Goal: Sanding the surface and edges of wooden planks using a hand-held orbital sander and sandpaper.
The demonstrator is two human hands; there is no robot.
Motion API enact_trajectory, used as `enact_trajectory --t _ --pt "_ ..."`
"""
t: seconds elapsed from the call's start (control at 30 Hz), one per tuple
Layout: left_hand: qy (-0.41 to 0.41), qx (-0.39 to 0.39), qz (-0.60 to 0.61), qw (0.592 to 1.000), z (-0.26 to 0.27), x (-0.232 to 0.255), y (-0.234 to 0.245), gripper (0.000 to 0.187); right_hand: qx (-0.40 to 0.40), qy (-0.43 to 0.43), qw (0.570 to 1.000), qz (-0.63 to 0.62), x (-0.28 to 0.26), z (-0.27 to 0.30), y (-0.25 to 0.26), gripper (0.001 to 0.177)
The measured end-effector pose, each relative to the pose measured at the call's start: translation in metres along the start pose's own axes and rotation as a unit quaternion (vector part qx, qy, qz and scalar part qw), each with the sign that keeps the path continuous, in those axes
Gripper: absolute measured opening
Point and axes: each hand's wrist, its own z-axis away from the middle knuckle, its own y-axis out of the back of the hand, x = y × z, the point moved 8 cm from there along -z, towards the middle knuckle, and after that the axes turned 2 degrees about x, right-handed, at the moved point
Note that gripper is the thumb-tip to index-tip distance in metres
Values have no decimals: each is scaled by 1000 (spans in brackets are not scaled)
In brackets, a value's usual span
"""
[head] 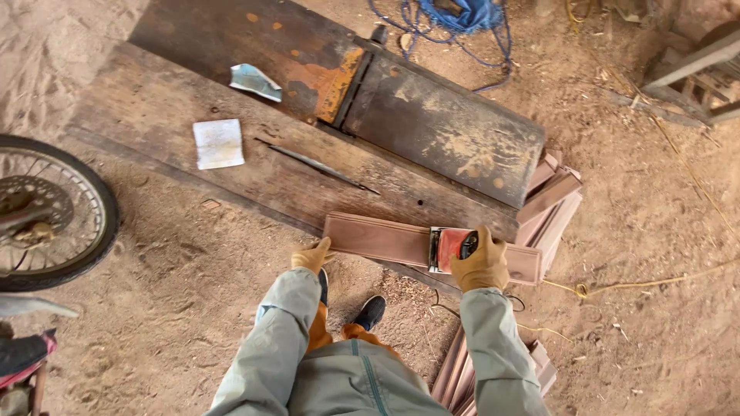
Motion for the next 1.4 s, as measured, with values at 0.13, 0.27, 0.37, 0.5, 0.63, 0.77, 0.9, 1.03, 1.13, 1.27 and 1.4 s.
enact_trajectory --t 0.13,0.27,0.37,0.5,0.63,0.77,0.9,1.03,1.13,1.27,1.4 --pt "-11 -88 -65 994 -15 -6 -4 62 -24 19 999 -11 -64 29 -11 67" --pt "73 -93 -94 989 22 12 18 83 -35 49 998 -5 -118 47 -17 71" --pt "94 -94 -51 990 31 22 31 87 -65 62 996 -14 -148 50 -23 68" --pt "122 -97 6 988 38 31 47 94 -42 101 994 -12 -185 65 -33 64" --pt "150 -100 59 982 44 34 61 101 -95 99 991 6 -214 86 -46 62" --pt "174 -105 107 973 45 40 72 108 -86 129 988 13 -236 102 -56 63" --pt "199 -110 149 962 45 42 84 115 -61 132 989 -1 -244 109 -54 67" --pt "232 -130 168 949 46 41 70 122 -71 122 990 -28 -240 113 -60 70" --pt "274 -160 158 935 50 25 31 127 -73 119 989 -49 -232 115 -62 68" --pt "197 -191 150 950 24 9 6 122 -85 88 991 -57 -213 109 -49 61" --pt "48 -157 -94 982 39 26 -12 99 -60 62 994 -66 -166 88 -40 51"
